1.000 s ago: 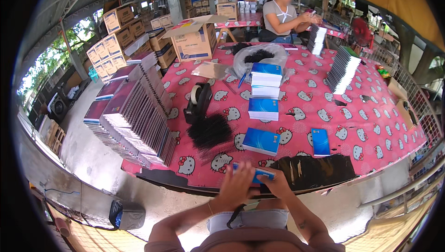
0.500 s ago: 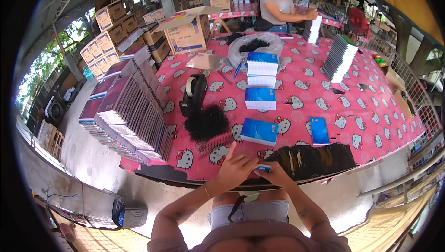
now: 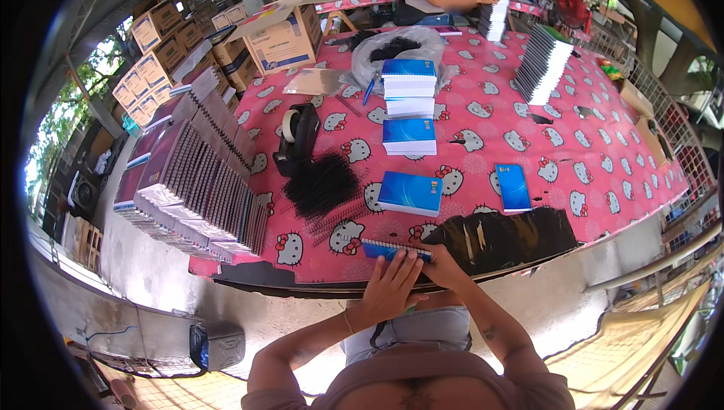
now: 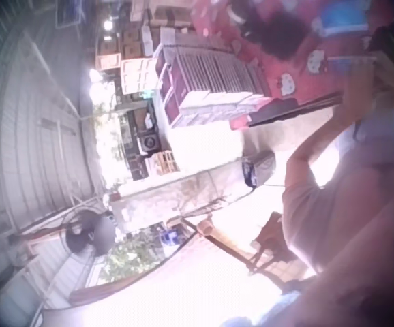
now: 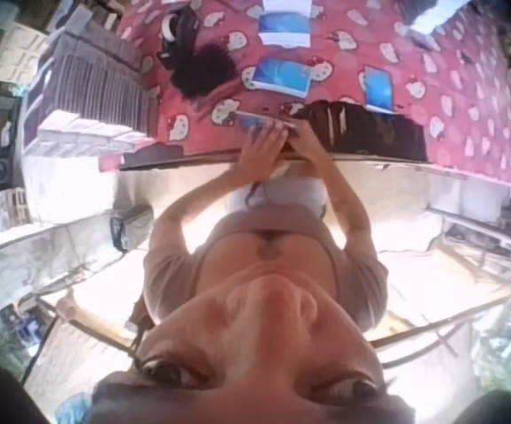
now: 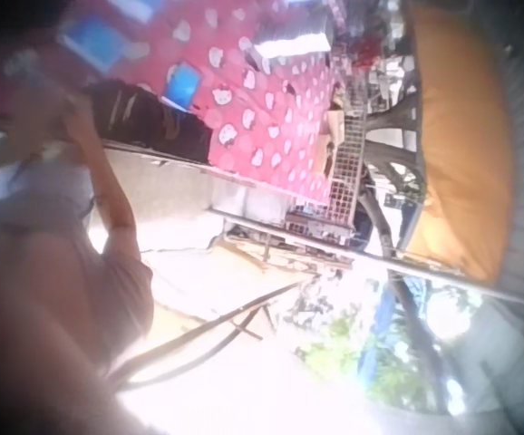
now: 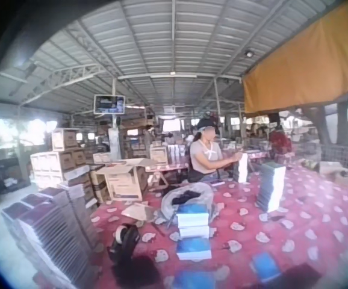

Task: The person aligns blue booklets and manually inserts black spiral coils into their spines, then stacks the finished items on a table covered in a pink tablecloth.

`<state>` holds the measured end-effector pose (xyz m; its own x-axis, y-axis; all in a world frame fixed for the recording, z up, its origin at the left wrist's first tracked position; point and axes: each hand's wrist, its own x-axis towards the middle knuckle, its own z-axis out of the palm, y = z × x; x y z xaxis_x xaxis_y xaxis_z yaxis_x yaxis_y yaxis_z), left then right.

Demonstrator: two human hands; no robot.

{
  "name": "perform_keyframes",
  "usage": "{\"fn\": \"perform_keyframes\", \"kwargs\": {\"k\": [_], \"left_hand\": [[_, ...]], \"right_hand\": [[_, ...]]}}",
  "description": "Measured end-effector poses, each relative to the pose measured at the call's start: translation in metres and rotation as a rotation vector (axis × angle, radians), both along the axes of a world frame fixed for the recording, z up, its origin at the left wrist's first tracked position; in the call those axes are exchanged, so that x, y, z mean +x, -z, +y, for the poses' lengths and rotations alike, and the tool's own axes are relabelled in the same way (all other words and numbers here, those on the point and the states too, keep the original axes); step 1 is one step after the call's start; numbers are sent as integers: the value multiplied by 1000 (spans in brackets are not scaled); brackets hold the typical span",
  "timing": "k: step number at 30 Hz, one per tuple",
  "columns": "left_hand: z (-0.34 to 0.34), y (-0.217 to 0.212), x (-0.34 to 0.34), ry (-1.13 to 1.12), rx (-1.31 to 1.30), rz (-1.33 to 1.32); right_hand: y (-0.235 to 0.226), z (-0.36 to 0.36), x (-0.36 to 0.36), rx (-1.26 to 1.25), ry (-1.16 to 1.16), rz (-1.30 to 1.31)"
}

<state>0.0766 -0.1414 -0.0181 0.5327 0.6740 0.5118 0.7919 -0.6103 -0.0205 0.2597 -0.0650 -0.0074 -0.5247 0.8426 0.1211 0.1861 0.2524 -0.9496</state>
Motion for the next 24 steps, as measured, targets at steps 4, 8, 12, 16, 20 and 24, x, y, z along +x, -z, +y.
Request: {"fn": "perform_keyframes", "kwargs": {"k": [4, 8, 12, 16, 20, 24], "left_hand": [[35, -55, 7, -119, -31, 64], [15, -43, 7, 15, -41, -163], [50, -67, 2, 18, -33, -294], [50, -69, 0, 64, -100, -346], [47, -67, 4, 98, -95, -404], [45, -87, 7, 100, -137, -455]], "right_hand": [[-4, -3, -3, 153, 18, 99], [0, 2, 1, 39, -4, 43], [-16, 2, 7, -4, 4, -134], [-38, -3, 24, 213, 67, -44], [-36, -1, 44, -22, 61, 131], [-38, 2, 47, -91, 30, 71]]}}
